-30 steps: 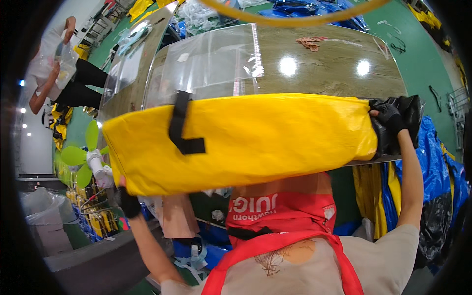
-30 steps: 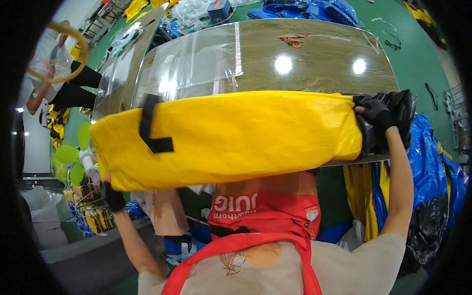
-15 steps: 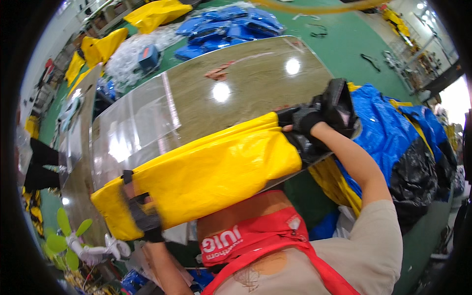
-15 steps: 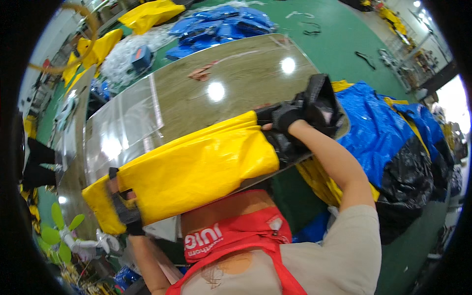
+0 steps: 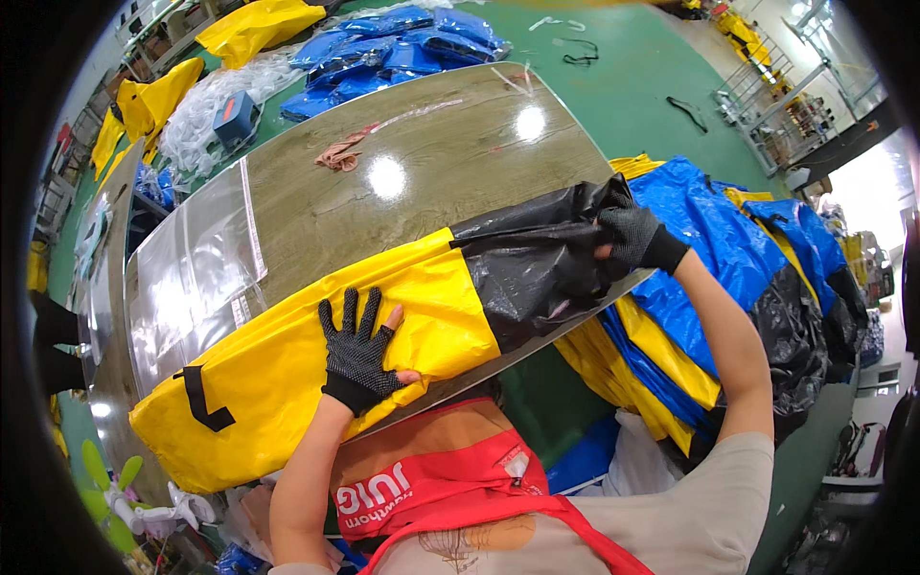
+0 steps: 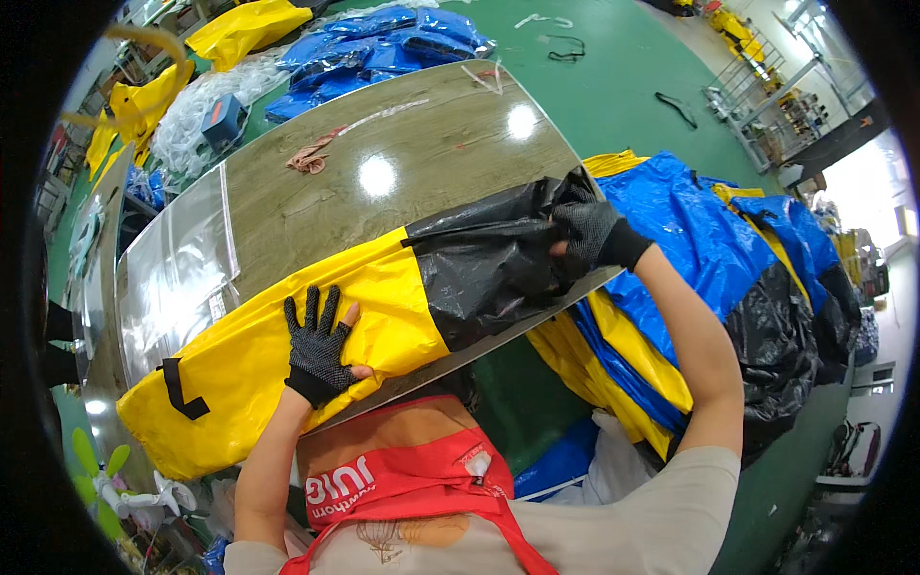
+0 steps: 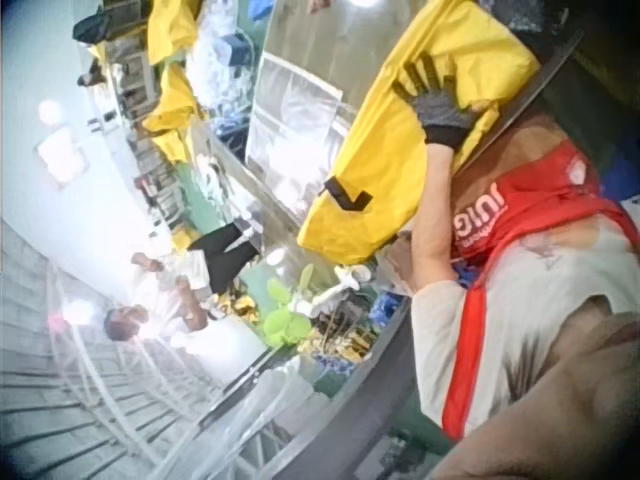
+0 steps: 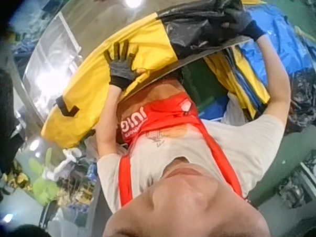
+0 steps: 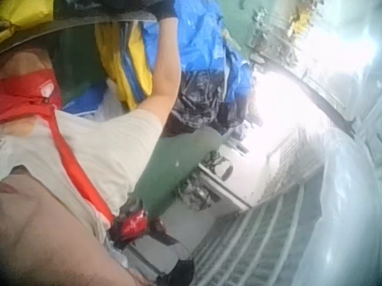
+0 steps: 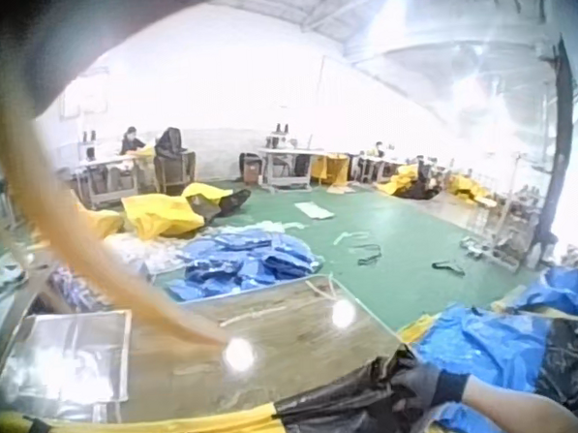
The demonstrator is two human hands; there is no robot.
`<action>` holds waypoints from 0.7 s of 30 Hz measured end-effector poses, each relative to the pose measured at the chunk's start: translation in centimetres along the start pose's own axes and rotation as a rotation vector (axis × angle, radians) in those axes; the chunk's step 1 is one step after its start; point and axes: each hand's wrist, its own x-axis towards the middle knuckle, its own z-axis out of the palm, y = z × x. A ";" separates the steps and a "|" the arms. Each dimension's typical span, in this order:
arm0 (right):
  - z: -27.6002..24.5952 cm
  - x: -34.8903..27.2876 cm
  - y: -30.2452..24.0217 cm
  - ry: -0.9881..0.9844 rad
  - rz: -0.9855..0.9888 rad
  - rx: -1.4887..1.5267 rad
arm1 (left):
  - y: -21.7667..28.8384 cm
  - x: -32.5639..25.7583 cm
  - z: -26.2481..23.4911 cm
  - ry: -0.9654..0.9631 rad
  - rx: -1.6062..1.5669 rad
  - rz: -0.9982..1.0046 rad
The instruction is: The person folds yellow and blue waterproof bags on a table in a factory setting. They repeatedly unfold and refold the bags, adjusting their shape and alignment. Another worker is visible in the background performing similar tasks.
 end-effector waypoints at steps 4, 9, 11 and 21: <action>3.2 3.7 0.9 0.060 0.114 0.170 | -0.6 -0.1 -0.2 -0.040 0.069 -0.054; 3.7 7.5 -0.1 -0.300 0.383 -0.057 | -0.6 0.9 -1.2 -0.035 -0.082 -0.152; 4.6 7.4 1.0 -0.245 0.386 -0.071 | 2.2 5.1 -3.2 0.039 -0.139 -0.047; 8.6 -2.0 -5.5 0.881 -0.094 1.925 | 1.9 8.2 2.3 0.170 -0.039 -0.075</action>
